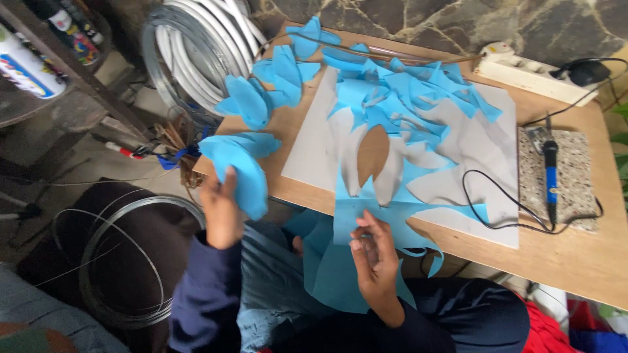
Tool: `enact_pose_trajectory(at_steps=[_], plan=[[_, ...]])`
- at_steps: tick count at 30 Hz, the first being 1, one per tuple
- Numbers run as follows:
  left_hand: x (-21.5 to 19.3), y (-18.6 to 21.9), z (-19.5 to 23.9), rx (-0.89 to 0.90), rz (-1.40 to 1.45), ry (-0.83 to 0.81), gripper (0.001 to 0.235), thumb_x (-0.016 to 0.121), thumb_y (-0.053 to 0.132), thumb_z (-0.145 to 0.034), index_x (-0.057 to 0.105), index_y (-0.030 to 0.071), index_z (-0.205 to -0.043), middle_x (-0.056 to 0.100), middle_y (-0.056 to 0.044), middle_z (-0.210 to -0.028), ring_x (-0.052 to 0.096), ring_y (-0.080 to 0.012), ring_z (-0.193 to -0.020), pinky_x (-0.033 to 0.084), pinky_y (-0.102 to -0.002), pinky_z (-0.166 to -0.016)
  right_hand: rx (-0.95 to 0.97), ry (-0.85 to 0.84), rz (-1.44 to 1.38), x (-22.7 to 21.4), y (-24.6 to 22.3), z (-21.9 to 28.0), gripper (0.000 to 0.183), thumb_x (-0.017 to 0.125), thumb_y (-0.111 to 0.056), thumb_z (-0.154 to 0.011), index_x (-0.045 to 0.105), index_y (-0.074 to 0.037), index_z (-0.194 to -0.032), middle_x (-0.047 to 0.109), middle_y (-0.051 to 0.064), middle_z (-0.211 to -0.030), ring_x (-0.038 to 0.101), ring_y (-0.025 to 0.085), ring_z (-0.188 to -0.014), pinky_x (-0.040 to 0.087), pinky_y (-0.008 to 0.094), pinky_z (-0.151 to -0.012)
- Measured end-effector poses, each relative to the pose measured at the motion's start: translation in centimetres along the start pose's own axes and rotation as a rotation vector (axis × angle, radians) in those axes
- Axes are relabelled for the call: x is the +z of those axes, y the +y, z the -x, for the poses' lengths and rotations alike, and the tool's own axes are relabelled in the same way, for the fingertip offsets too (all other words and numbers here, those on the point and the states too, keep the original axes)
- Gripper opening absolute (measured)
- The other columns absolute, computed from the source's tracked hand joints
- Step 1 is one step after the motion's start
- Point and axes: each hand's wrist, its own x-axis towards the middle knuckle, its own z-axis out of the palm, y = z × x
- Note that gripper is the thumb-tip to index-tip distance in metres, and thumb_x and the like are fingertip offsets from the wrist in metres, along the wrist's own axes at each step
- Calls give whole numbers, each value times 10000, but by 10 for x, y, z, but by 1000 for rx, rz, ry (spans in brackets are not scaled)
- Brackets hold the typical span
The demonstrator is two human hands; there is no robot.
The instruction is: Using a hot cutting tool to trace a wooden template and cut out shapes from blue synthetic fabric.
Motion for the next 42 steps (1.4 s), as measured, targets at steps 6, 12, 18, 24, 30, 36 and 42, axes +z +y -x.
enact_pose_trajectory(at_steps=[6,12,18,24,30,36,42], plan=[[-36,7,-80,245,-437,14,73,581,119,-855,574,88,-921,457,47,-624,389,-34,-601,308,-219,-557,52,-16,-7,-2,0,6,379,494,-89,-866,433,9,-1227,476,89,-1062,558,174,-849,498,267,-734],[-24,-12,-113,203,-496,-221,44,622,70,-828,591,100,-819,562,14,-731,486,-57,-676,408,-239,-592,123,12,1,-11,2,10,393,509,-101,-850,437,-3,-1223,484,91,-1077,570,178,-842,516,270,-707],[-29,-48,-136,571,-1088,-14,139,702,195,-723,673,118,-835,641,-61,-741,605,-305,-668,408,-428,-504,144,15,40,-18,0,12,400,495,-131,-859,423,-5,-1232,490,89,-1075,567,190,-857,529,303,-703],[-6,-28,-103,795,-1478,238,513,682,316,-600,546,23,-997,491,-191,-1063,432,-408,-933,395,-532,-617,79,93,83,-42,-3,12,370,543,-70,-815,465,0,-1170,501,123,-1084,584,185,-821,518,288,-748],[47,-10,-10,1083,-947,-361,62,432,3,-846,489,-21,-855,445,-204,-832,429,-410,-850,343,-502,-818,19,161,533,-113,-31,-15,203,469,-169,-888,542,-39,-1025,555,115,-1042,551,207,-1000,436,286,-879],[105,8,71,1066,-829,-1003,286,409,263,-927,550,60,-1070,459,-112,-1195,423,-299,-1157,382,-452,-905,-59,130,905,-149,-47,-38,225,484,-96,-900,575,-12,-1088,567,139,-1083,500,263,-1010,456,327,-783],[118,-22,87,1182,-837,-921,306,561,264,-818,580,87,-1068,536,-137,-1126,507,-319,-1091,395,-457,-893,-129,-64,787,-122,-50,-87,278,575,14,-766,619,-62,-1029,619,148,-967,562,360,-928,464,448,-772]])
